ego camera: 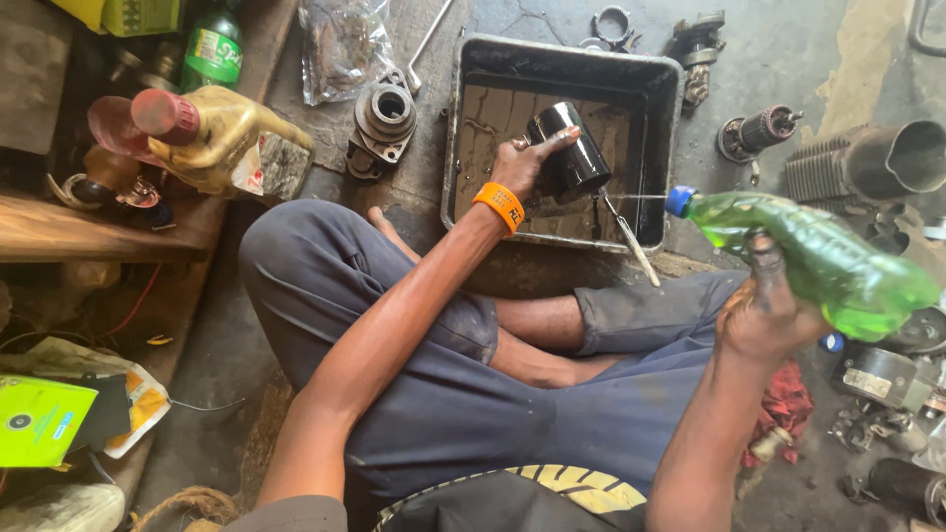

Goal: The person scrubs a cylindrical metal part with a brush in a tray of dark liquid, then pours a clear liquid from a green bottle over the part to rinse it. The person handles several small mechanical components, including gears and rings, cleaning them in the tray.

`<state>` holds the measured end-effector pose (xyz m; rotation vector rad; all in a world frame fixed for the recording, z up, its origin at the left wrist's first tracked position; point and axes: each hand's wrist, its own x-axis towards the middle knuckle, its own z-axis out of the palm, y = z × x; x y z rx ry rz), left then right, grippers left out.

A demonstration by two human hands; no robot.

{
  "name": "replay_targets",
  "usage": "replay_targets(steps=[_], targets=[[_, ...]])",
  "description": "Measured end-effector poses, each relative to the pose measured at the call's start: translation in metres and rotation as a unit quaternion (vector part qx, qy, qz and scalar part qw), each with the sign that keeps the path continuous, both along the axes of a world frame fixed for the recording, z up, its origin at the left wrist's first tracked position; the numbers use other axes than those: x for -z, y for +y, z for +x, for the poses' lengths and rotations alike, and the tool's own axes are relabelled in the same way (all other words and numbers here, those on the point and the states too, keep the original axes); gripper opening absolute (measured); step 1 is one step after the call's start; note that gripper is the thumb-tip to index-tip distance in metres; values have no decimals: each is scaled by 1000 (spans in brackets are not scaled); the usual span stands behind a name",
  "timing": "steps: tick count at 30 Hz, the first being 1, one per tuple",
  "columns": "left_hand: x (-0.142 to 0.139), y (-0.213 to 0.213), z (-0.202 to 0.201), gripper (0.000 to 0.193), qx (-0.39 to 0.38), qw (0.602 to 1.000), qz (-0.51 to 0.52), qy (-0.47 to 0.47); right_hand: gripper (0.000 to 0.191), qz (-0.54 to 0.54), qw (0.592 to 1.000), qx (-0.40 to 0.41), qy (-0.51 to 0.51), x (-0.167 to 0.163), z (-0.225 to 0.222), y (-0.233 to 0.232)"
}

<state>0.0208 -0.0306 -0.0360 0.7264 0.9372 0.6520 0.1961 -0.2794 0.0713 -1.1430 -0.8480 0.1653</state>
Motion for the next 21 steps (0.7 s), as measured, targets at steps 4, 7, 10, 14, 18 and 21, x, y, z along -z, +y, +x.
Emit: replay_targets(steps=[4,7,10,14,18,21], targets=[[0,0,0,76,2,1000,1,-3,52,9,999,29,10,-4,-2,1],[2,0,2,77,2,1000,-3,-10,50,-3,999,37,7,-11,-7,4],[4,1,0,76,-1,1000,4,15,44,-37,996,60,-46,-16,-11,7],[-1,1,-6,76,8,996,56,66,50,2,978,88,190,2,4,25],[-26,-5,-7,94,-30,966,236,102,31,68,860,-114,493,54,34,35],[-52,-13,-20,92,-2,895,411,173,31,116,756,-174,620,95,51,28]])
